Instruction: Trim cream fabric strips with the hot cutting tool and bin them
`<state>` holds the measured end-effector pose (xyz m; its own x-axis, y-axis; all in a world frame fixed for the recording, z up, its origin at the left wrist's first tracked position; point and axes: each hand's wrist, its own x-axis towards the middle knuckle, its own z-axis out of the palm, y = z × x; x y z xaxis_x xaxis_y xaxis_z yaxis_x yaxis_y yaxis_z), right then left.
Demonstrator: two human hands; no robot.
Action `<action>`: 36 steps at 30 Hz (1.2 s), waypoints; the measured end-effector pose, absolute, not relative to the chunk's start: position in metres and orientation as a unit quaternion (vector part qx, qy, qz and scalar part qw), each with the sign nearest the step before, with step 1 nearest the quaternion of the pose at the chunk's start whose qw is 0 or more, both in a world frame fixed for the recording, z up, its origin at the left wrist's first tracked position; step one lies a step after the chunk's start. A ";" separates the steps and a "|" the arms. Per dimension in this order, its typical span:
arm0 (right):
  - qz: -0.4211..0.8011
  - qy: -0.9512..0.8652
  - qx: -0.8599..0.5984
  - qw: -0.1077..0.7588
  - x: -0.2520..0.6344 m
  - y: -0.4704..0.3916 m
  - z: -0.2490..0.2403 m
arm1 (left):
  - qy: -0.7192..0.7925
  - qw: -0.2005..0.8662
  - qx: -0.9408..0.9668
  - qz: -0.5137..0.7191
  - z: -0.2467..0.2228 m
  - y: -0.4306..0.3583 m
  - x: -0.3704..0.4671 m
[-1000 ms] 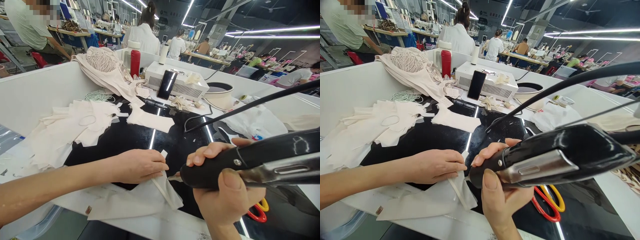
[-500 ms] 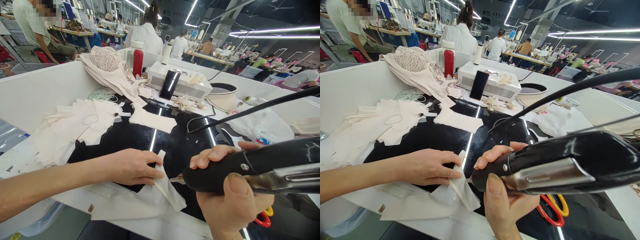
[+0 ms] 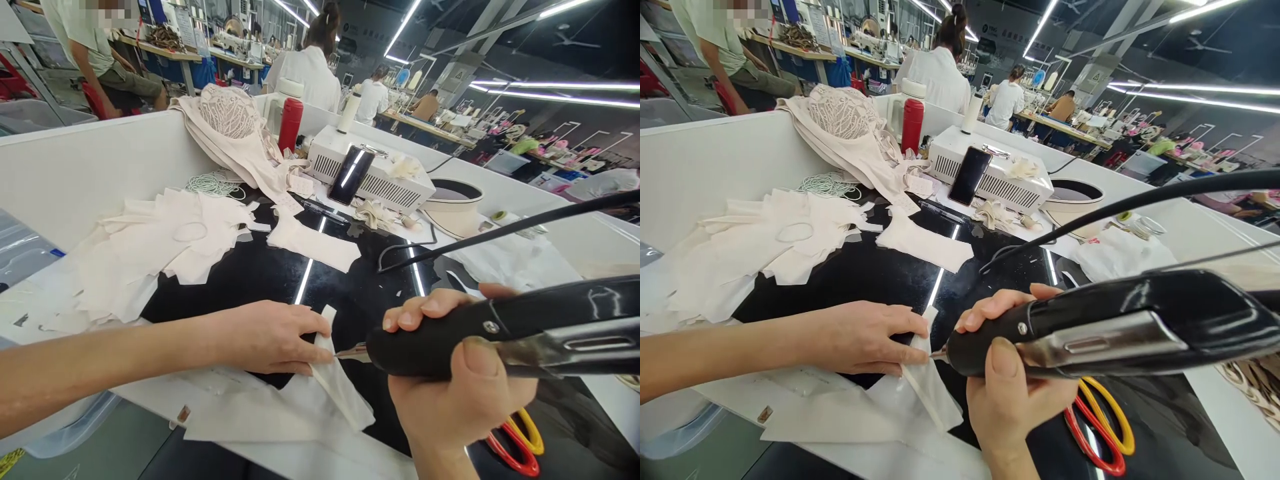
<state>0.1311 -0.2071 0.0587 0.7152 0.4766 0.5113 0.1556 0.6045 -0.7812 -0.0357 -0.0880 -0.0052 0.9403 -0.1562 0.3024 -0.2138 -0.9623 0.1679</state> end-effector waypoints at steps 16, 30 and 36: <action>0.100 -0.373 -0.438 0.812 0.133 -0.195 0.059 | -0.084 0.086 0.976 0.182 -0.012 -0.091 -0.034; 0.099 -0.392 -0.411 0.817 0.138 -0.185 0.051 | -0.080 0.100 0.979 0.157 -0.011 -0.087 -0.038; 0.075 -0.412 -0.436 0.796 0.151 -0.192 0.054 | -0.068 0.079 0.981 0.164 -0.004 -0.085 -0.040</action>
<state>0.1508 -0.1923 0.0537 0.6488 0.4791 0.5913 0.2408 0.6078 -0.7567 -0.0404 -0.0846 -0.0038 0.9370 -0.1073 0.3324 -0.1594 -0.9781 0.1335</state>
